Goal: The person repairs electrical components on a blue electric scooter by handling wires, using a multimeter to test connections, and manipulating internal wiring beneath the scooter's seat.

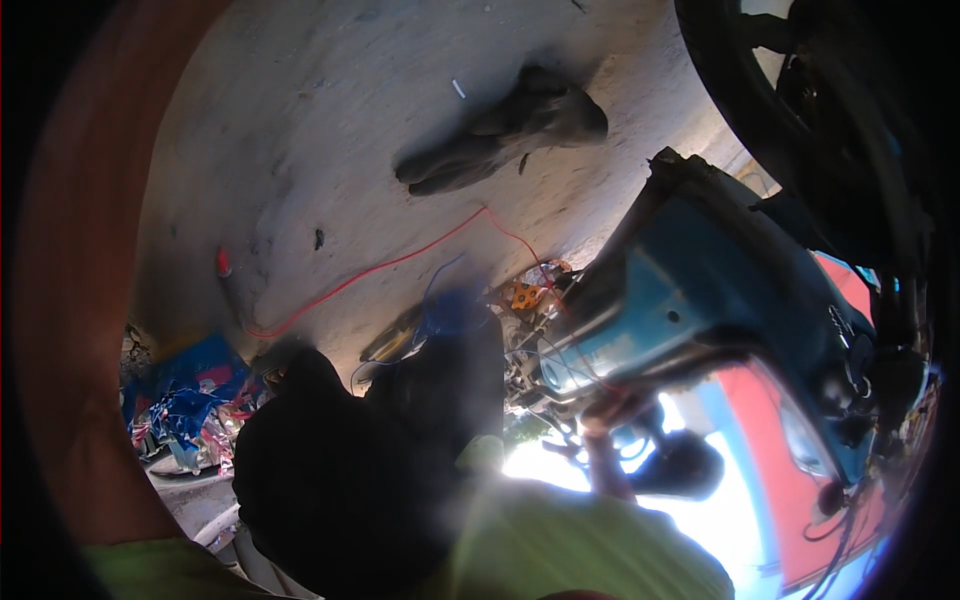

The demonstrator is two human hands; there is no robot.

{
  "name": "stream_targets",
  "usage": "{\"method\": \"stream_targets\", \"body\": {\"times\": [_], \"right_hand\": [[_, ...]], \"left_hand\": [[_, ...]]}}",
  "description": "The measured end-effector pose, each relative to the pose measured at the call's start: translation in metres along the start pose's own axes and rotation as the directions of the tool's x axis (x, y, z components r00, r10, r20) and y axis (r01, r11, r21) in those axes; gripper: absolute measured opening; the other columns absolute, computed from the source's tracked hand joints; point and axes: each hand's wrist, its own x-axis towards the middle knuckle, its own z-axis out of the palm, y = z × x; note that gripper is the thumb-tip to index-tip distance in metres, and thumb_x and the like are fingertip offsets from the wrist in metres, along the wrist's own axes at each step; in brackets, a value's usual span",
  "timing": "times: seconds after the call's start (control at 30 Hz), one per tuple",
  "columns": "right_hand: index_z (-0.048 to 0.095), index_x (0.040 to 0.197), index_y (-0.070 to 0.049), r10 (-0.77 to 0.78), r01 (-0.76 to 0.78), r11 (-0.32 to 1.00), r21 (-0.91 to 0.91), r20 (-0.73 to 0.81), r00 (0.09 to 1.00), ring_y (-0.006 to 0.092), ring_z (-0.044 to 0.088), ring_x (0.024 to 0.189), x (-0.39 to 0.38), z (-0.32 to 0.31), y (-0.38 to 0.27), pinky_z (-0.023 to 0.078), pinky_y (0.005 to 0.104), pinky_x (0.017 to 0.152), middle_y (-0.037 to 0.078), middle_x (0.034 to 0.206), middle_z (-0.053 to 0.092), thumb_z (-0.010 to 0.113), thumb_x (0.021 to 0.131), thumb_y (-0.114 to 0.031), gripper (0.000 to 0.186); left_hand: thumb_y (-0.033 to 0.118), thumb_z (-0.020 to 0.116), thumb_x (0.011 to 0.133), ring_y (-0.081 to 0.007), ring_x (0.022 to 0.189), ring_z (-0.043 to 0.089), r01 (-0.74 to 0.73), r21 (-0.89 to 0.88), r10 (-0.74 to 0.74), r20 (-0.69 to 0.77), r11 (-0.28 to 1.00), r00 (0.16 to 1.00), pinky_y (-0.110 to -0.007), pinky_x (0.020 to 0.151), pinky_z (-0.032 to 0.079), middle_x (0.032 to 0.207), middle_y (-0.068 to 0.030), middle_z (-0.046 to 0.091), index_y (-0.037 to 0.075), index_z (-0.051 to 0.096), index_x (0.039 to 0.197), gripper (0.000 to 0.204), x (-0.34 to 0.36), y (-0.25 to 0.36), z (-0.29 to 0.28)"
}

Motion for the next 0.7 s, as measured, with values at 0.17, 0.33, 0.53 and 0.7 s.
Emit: {"method": "stream_targets", "body": {"times": [0.17,0.33,0.53,0.7], "right_hand": [[0.052,0.106,-0.003,-0.006,0.006,1.0,0.014,-0.034,0.999,0.0265,0.044,0.088,0.001,0.004,-0.002,0.035,0.04,0.083,0.012,0.096,0.045,0.054,0.092,-0.014,0.017],[0.052,0.106,-0.003,-0.017,0.023,0.997,0.072,-0.082,0.997,0.0265,0.044,0.088,0.007,0.01,-0.001,0.035,0.0399,0.083,0.012,0.096,0.045,0.054,0.092,-0.013,0.018],[0.052,0.107,-0.002,0.008,0.017,0.995,0.103,-0.233,0.972,0.0265,0.044,0.088,0.004,0.015,0.001,0.035,0.0397,0.083,0.012,0.097,0.045,0.054,0.092,-0.012,0.018],[0.058,0.096,-0.004,0.11,-0.056,0.979,0.198,-0.273,0.956,0.034,0.048,0.087,0.006,0.012,-0.008,0.037,0.0447,0.08,0.017,0.094,0.049,0.058,0.087,-0.007,0.01]], "left_hand": [[0.014,0.07,0.081,-0.0387,0.123,0.054,0.342,-0.053,-0.33,0.157,0.938,0.931,-0.048,0.105,0.044,0.132,-0.0169,0.061,0.005,0.07,0.112,0.032,-0.071,0.02,0.022],[0.014,0.071,0.082,-0.0375,0.124,0.055,0.341,-0.072,-0.341,0.02,0.937,0.94,-0.048,0.108,0.042,0.13,-0.0153,0.062,0.008,0.07,0.118,0.037,-0.095,0.063,0.052],[0.025,0.07,0.091,-0.0341,0.125,0.056,-0.138,0.117,0.156,-0.157,0.983,0.975,-0.047,0.106,0.044,0.137,-0.0101,0.061,0.011,0.067,0.128,0.038,0.102,0.02,-0.017],[0.018,0.071,0.093,-0.0289,0.107,0.066,0.266,-0.778,-0.324,0.085,0.569,0.942,-0.044,0.098,0.048,0.11,-0.0154,0.072,0.004,0.068,0.119,0.029,0.049,0.171,0.034]]}}
